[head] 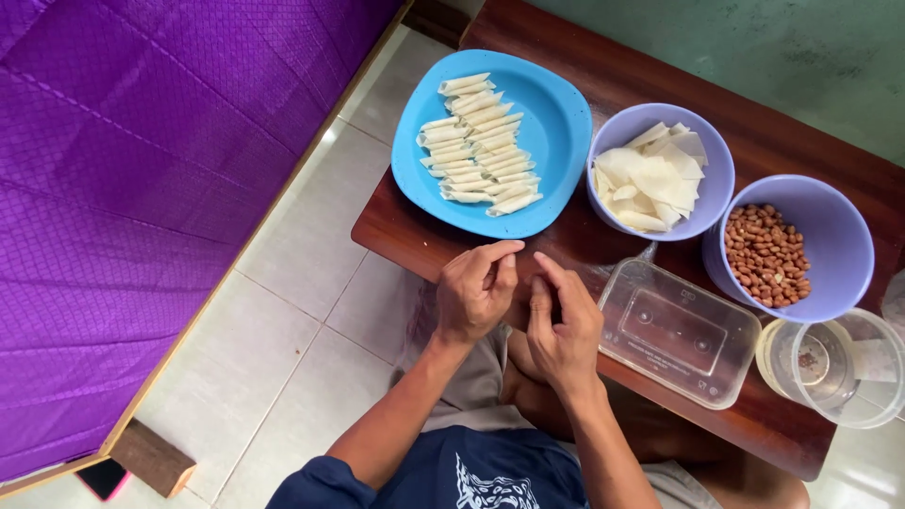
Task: Wrapping peanuts in small dough wrappers to create snacks
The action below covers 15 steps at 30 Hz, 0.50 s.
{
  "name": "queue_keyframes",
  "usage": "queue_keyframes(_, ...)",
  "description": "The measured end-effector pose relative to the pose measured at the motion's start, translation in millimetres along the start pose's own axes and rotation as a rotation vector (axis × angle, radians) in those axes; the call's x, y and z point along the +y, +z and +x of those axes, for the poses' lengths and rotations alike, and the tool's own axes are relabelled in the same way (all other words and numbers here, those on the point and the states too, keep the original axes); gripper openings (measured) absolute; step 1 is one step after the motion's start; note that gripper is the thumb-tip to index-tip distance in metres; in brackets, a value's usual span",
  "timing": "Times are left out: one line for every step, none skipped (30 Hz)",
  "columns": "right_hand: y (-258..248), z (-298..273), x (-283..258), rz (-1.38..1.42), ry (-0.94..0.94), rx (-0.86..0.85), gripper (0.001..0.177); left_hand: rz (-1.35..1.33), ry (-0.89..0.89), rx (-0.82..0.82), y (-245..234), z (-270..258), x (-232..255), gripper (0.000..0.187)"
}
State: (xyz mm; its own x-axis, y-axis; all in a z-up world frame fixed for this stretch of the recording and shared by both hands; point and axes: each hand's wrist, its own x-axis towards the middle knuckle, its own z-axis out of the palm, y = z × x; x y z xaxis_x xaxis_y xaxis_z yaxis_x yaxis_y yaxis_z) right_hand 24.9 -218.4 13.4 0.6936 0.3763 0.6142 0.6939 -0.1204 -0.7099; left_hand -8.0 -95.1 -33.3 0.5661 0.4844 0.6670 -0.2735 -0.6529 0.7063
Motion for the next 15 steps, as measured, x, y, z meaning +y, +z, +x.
queue_keyframes(-0.7,0.0,2.6,0.005,-0.004,0.004,0.027,0.004,0.006,0.0,2.2,-0.3,7.1,0.016)
queue_keyframes(-1.9,-2.0,4.0,0.006,-0.015,0.031,0.026,-0.06,-0.035,-0.03,3.7,-2.0,14.9,0.02)
queue_keyframes(-3.2,-3.7,5.1,0.006,-0.026,0.058,0.026,-0.123,-0.076,-0.061,5.3,-3.5,23.0,0.025)
queue_keyframes(-3.1,-5.6,6.2,0.0,-0.029,0.078,0.026,-0.132,-0.061,-0.073,7.7,1.0,37.1,0.025)
queue_keyframes(-2.5,-7.3,7.6,0.005,-0.043,0.108,0.025,-0.225,-0.08,-0.083,10.0,5.3,50.8,0.035)
queue_keyframes(-5.8,-13.9,8.6,0.0,-0.047,0.13,0.026,-0.326,-0.115,-0.095,13.8,3.5,67.0,0.045)
queue_keyframes(-11.8,-19.5,6.4,-0.017,-0.04,0.141,0.026,-0.341,-0.116,-0.11,17.2,0.2,75.0,0.045)
queue_keyframes(-17.5,-24.6,4.0,0.131,0.075,0.062,0.043,-0.409,-0.117,-0.138,20.4,-2.8,83.0,0.044)
queue_keyframes(-22.5,-29.8,1.6,0.28,0.188,-0.016,0.064,-0.476,-0.119,-0.166,23.2,-5.8,90.3,0.045)
queue_keyframes(-24.1,-24.9,-26.9,0.268,0.199,-0.006,0.064,-0.488,-0.125,-0.179,24.1,-9.8,96.1,0.045)
queue_keyframes(-24.9,-19.8,-54.8,0.409,0.243,0.026,0.059,-0.576,-0.132,-0.212,25.0,-14.3,101.5,0.046)
queue_keyframes(-24.7,-14.8,-82.1,0.549,0.287,0.066,0.054,-0.665,-0.139,-0.25,25.7,-19.2,106.4,0.048)
queue_keyframes(-30.8,-23.9,-66.6,0.537,0.296,0.082,0.054,-0.678,-0.145,-0.267,26.8,-24.5,109.6,0.048)
queue_keyframes(-37.2,-35.6,-52.3,0.572,0.33,0.097,0.061,-0.761,-0.16,-0.304,26.4,-31.9,113.6,0.052)
queue_keyframes(-44.2,-48.1,-37.9,0.606,0.364,0.113,0.069,-0.846,-0.176,-0.34,26.4,-39.5,117.6,0.056)
